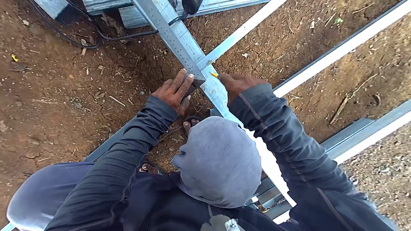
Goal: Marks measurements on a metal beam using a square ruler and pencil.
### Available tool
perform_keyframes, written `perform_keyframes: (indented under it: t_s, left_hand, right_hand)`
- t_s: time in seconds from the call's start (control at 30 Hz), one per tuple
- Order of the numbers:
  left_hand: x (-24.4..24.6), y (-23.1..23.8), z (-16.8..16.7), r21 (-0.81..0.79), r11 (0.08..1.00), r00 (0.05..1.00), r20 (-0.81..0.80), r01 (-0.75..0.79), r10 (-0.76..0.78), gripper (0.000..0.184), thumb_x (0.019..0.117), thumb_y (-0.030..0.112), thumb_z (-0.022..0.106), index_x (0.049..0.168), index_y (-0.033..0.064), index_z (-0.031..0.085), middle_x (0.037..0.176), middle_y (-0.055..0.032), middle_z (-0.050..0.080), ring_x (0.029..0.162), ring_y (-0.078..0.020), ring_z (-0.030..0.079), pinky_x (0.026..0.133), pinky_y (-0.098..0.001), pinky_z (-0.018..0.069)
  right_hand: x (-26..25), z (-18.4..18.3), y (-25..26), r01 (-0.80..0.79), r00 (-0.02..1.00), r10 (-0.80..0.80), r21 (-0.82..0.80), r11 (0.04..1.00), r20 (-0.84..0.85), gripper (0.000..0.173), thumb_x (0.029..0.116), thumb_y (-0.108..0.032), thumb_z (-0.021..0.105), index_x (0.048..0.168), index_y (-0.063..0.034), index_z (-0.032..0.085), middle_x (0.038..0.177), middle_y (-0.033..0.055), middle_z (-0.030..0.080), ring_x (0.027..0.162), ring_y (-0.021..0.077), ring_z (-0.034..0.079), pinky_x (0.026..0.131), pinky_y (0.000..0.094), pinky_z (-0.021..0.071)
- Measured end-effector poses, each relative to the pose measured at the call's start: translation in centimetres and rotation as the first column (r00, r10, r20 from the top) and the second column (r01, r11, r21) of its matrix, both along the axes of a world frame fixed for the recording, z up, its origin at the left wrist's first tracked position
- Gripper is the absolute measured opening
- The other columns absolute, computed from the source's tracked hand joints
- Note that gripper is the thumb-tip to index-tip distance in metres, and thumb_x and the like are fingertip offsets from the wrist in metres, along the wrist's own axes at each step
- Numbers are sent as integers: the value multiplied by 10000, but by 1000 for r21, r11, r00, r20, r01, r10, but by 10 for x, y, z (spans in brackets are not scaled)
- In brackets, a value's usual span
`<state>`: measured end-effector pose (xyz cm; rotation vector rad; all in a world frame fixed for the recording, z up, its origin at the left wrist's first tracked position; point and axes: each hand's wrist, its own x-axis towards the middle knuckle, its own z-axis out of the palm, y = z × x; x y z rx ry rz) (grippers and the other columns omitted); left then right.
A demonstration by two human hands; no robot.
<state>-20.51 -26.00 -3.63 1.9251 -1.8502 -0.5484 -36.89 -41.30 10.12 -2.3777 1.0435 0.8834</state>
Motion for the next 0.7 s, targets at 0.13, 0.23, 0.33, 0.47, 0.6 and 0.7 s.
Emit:
perform_keyframes:
  t_s: [0.13, 0.23, 0.33, 0.47, 0.6, 0.7]
  left_hand:
    - [0, 1, -2, -6, 1000, 1000, 7, 6, -6, 612, 1020, 317, 551, 1589, 133, 417, 1632, -175, 400, 1291, -423, 600, 992, -543, 537]
    - [0, 1, -5, -32, 999, 1000, 8, -4, 5, 612, 1011, 307, 567, 1585, 144, 428, 1625, -173, 413, 1281, -417, 608, 979, -538, 546]
    - [0, 2, -4, -22, 1000, 1000, 11, -1, 1, 617, 1010, 292, 571, 1591, 147, 419, 1627, -172, 410, 1290, -413, 604, 998, -535, 537]
    - [0, 2, -3, -18, 1000, 1000, -2, 2, -2, 611, 1009, 295, 570, 1582, 133, 431, 1622, -183, 415, 1301, -421, 596, 1010, -539, 531]
    - [1, 2, -3, -17, 1000, 1000, -9, -7, 7, 612, 1009, 310, 583, 1579, 142, 438, 1623, -172, 416, 1317, -393, 590, 1029, -522, 527]
    - [1, 2, -5, -50, 999, 1000, -15, 6, -7, 615, 1003, 292, 601, 1574, 128, 445, 1618, -191, 416, 1318, -395, 591, 1057, -507, 512]
  right_hand:
    - [1, -17, 2, 68, 982, -59, -45, 997, 182, 516, 1013, -53, 496, 1509, -188, 528, 1299, 240, 665, 1036, 475, 706, 822, 659, 551]
    - [12, -25, 2, 36, 981, -34, -7, 999, 189, 511, 1023, -46, 471, 1510, -193, 528, 1308, 232, 666, 1062, 467, 704, 842, 647, 552]
    - [18, -14, 1, -6, 996, 0, 63, 998, 87, 535, 1010, -14, 490, 1522, -169, 510, 1345, 247, 640, 1121, 474, 681, 888, 651, 534]
    - [1, -3, -1, -67, 992, 77, 110, 992, -98, 409, 1027, -58, 517, 1424, -131, 584, 1267, 290, 656, 1144, 514, 650, 871, 702, 505]
    - [-33, -42, 13, 321, 902, -332, 87, 943, 274, 442, 1025, -341, 592, 1379, -77, 609, 1039, 190, 737, 915, 385, 727, 821, 625, 562]
    - [-31, -79, 21, 531, 632, -657, 387, 754, 412, 488, 933, -463, 735, 1212, -64, 691, 902, 76, 743, 773, 188, 702, 789, 463, 586]
